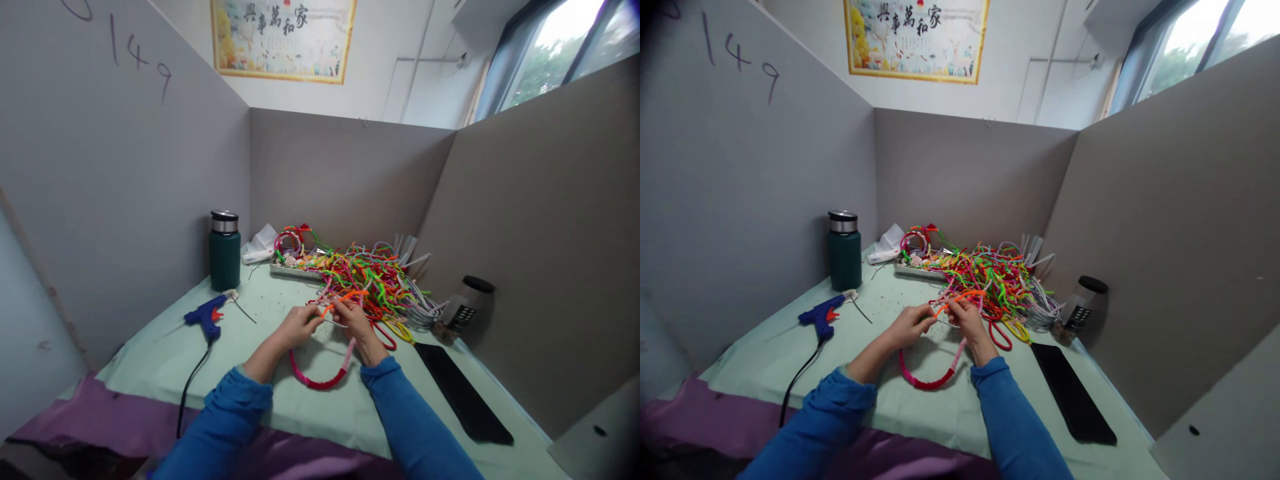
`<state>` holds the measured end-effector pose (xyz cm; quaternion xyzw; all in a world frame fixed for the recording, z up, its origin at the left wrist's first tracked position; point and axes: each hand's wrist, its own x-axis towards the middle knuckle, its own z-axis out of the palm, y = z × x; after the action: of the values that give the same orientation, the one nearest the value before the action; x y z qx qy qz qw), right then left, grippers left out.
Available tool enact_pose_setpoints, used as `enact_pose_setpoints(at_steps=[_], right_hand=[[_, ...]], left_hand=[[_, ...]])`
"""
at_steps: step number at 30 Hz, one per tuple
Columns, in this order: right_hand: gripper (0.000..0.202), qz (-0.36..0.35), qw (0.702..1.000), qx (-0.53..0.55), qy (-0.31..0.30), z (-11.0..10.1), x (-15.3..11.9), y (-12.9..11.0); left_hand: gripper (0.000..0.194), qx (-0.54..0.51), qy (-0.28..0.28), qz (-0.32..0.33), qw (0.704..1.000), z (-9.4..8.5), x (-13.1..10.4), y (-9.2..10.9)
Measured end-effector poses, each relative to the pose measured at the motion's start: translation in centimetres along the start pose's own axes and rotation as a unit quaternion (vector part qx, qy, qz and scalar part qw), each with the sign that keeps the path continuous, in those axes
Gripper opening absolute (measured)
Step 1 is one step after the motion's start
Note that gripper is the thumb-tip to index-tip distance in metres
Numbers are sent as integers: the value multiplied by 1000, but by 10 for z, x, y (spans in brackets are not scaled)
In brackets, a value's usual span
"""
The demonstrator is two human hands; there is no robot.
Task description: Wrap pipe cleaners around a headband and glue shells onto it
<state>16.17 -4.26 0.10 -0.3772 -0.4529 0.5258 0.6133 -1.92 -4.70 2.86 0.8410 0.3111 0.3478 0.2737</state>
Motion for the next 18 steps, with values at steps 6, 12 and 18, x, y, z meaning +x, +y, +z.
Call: enact_pose_setpoints(at_steps=[6, 12, 18], right_hand=[[34, 34, 999, 16, 9, 7, -1, 0], [33, 45, 998, 13, -41, 11, -9, -1], [28, 16, 997, -25, -75, 14, -14, 4]], left_hand=[[24, -29, 28, 5, 999, -1, 0, 0], [26, -40, 120, -3, 992, -3, 1, 1], [24, -60, 166, -63, 982, -2, 3, -4]])
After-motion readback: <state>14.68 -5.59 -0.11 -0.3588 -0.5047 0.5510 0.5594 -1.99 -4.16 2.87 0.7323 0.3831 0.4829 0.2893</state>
